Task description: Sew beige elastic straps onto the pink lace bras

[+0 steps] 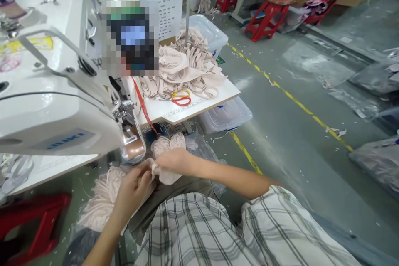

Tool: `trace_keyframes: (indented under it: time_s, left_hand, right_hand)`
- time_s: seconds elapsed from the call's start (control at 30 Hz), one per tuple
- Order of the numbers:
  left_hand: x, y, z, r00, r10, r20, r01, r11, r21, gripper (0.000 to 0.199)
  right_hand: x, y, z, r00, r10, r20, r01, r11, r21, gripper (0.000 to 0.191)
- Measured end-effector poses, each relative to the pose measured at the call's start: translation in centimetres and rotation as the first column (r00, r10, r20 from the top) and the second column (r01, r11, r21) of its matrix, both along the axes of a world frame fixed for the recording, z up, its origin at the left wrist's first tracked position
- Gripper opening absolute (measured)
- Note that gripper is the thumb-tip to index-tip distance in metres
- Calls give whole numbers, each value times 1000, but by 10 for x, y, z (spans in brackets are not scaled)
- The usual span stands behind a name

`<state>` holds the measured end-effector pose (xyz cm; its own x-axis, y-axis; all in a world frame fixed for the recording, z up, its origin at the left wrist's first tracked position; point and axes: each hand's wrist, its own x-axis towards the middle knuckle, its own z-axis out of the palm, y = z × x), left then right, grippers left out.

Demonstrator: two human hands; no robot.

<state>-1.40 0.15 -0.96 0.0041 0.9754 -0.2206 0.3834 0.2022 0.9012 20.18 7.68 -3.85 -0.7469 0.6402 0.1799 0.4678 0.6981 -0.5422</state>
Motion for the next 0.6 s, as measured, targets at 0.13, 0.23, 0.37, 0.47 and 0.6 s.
trace_keyframes:
  time_s: [0.13, 0.23, 0.37, 0.47, 0.6]
  left_hand:
    - [18, -35, -41, 965, 259, 50, -263, 947, 184, 29]
    - [44, -46, -71, 818, 187, 543, -98, 977, -188, 72]
    - [66, -44, -71, 550, 261, 793, -11, 952, -306, 106]
    - [60, -52, -47, 504, 233, 832, -77, 971, -225, 116]
    - [40, -66, -22, 745, 98, 660, -180, 982, 58, 112]
  right_hand:
    - [18, 12, -5, 890, -451, -62, 418, 863, -284, 28]
    - [10, 8, -13, 756, -630, -178, 324, 595, -735, 35]
    - [-16, -19, -6, 712, -682, -166, -59, 178, -982, 36]
    - [-26, -38, 20, 737, -634, -236, -168, 167, -972, 38]
    - [-25, -32, 54, 735, -552, -394, -207, 371, -905, 41]
